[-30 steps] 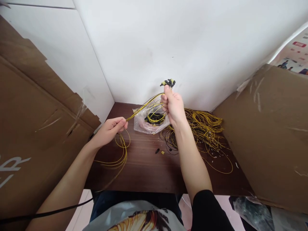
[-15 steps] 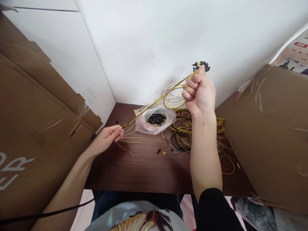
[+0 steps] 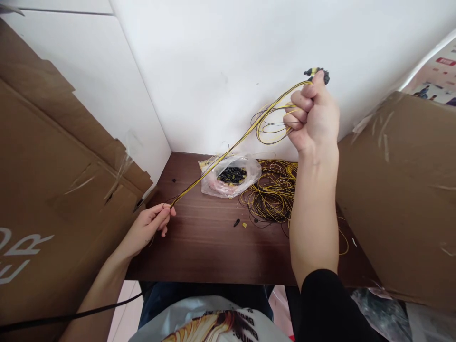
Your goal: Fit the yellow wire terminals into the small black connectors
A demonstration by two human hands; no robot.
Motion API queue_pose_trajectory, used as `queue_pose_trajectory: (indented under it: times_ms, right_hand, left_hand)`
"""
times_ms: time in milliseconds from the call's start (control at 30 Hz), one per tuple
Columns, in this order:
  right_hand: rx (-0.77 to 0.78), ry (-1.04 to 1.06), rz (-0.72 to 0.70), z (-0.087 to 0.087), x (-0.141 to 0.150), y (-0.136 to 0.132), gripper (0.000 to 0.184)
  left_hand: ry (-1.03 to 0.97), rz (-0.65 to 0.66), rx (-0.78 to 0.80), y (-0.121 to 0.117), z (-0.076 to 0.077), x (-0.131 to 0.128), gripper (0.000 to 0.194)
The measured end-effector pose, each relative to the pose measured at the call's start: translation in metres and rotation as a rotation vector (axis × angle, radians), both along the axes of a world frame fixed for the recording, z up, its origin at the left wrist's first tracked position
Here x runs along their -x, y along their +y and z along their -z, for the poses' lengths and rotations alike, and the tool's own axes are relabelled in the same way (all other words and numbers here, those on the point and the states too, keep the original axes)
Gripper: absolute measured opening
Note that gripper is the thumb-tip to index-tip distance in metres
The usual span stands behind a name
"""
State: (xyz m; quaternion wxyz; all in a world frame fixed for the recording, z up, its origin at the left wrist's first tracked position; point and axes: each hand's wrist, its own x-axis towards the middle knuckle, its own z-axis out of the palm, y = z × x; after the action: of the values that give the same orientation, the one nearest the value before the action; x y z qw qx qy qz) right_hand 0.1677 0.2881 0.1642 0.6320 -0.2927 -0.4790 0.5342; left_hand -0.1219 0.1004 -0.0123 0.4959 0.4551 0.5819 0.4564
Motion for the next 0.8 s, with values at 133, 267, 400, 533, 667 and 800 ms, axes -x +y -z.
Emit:
queue_pose_trajectory:
  times_ms: [133, 267, 400, 533, 667, 800]
  right_hand:
    - [0.018, -0.021, -0.021, 0.004, 0.006, -0.004, 0.048]
    - [0.044, -0.038, -0.002, 0.005, 0.012, -0.005, 0.048]
    - [0.029, -0.069, 0.015, 0.008, 0.019, -0.003, 0.047]
    - [0.011, -0.149, -0.003, 0.017, 0.028, 0.007, 0.049]
    - [0.092, -0.202, -0.085, 0.029, 0.045, 0.017, 0.05]
    - [0.158, -0.255, -0.232, 0.04, 0.076, 0.024, 0.047]
  left_hand:
    - [-0.322, -0.271, 0.072, -0.008, -0.003, -0.006, 0.02]
    - [-0.808, -0.398, 0.162, -0.028, -0.008, -0.016, 0.006]
    - [-0.969, -0.43, 0.321, -0.054, -0.008, -0.025, 0.007]
    - [-0.808, -0.337, 0.352, -0.072, 0.001, -0.025, 0.01]
    - [-0.492, -0.151, 0.294, -0.079, 0.015, -0.017, 0.017]
    - [-0.224, -0.003, 0.311, -0.083, 0.019, -0.01, 0.014]
